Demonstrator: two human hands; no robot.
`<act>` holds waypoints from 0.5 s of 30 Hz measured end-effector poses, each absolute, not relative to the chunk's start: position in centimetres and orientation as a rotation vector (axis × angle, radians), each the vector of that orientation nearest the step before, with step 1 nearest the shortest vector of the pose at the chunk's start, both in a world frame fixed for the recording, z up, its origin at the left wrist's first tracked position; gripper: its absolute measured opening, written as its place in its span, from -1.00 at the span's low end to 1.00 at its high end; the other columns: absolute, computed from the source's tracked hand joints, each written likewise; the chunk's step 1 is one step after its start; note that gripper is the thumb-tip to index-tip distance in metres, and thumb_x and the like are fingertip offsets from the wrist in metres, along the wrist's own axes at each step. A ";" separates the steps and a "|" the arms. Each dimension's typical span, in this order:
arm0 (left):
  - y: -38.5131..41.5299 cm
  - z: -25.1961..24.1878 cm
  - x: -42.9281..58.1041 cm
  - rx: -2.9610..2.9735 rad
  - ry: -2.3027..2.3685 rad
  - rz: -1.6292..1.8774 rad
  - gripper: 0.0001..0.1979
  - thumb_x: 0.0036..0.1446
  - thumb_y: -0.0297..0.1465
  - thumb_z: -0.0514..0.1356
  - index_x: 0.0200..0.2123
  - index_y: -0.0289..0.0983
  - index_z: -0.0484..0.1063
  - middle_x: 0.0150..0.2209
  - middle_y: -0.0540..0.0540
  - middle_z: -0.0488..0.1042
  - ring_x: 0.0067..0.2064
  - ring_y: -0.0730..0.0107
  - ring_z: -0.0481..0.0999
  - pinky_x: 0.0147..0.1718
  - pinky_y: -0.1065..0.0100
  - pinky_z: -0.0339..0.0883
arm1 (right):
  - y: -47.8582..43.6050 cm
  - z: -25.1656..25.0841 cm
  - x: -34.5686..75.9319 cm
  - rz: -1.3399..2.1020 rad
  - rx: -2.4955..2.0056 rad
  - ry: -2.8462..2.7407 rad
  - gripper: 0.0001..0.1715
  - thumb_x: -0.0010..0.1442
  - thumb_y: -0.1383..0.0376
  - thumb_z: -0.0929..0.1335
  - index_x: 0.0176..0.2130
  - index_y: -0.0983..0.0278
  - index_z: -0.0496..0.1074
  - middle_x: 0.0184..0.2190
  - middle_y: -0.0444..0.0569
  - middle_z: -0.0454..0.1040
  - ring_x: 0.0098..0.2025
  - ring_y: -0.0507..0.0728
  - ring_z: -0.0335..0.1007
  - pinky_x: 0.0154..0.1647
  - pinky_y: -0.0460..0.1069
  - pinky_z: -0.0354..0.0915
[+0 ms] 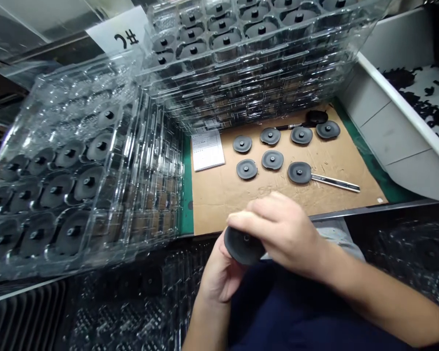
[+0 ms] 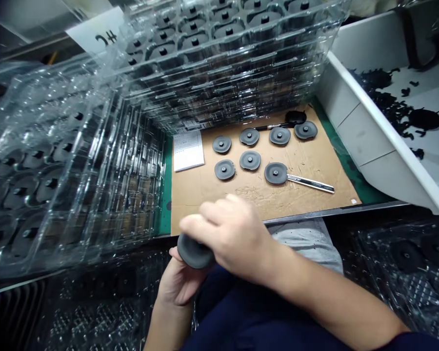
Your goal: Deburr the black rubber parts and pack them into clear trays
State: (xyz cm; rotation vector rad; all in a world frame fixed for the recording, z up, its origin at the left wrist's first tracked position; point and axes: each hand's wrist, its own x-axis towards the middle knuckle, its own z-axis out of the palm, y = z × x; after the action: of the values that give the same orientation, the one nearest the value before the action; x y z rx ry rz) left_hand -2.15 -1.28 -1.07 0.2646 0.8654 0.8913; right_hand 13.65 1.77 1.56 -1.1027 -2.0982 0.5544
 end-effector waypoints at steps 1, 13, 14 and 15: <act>-1.3 -1.2 -1.9 0.263 0.852 0.889 -0.76 -0.13 -0.29 0.39 -0.36 -0.25 0.54 -0.32 -0.01 0.54 -0.24 0.38 0.51 -0.16 0.37 0.45 | 1.7 1.6 14.0 0.552 -1.039 -2.106 -0.65 0.31 0.35 0.14 -0.13 0.26 0.47 -0.42 -0.05 0.45 -0.37 0.05 0.30 -0.33 -0.01 0.13; -1.0 -0.8 -1.9 0.218 0.642 0.700 -0.38 -0.15 -0.08 0.32 0.03 -0.08 0.39 0.14 -0.16 0.36 0.06 0.01 0.44 -0.09 0.26 0.42 | -0.7 -8.7 19.5 1.008 -1.609 -1.780 -0.71 0.27 0.30 0.19 -0.10 0.26 0.42 -0.17 -0.02 0.51 -0.12 0.12 0.44 -0.09 0.03 0.33; -0.9 -0.7 -1.7 0.224 0.639 0.692 -0.36 -0.17 -0.08 0.33 0.03 -0.09 0.39 0.15 -0.16 0.35 0.07 -0.01 0.43 -0.09 0.25 0.42 | -0.9 -8.7 19.7 1.017 -1.611 -1.774 -0.71 0.27 0.30 0.19 -0.11 0.26 0.42 -0.18 -0.02 0.52 -0.14 0.12 0.45 -0.12 0.02 0.34; -0.8 -0.7 -1.5 0.231 0.640 0.682 -0.35 -0.19 -0.08 0.34 0.03 -0.09 0.39 0.15 -0.17 0.35 0.07 -0.02 0.43 -0.09 0.24 0.42 | -0.9 -8.1 19.8 1.016 -1.623 -1.751 -0.72 0.27 0.29 0.19 -0.11 0.25 0.41 -0.19 -0.03 0.52 -0.17 0.11 0.45 -0.16 0.01 0.35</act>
State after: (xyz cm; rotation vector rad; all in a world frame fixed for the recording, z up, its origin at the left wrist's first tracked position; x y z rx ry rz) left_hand -1.55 -0.84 -0.69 0.2310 0.6396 0.6823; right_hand 19.80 -0.94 -8.10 -1.6226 -1.7511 1.0157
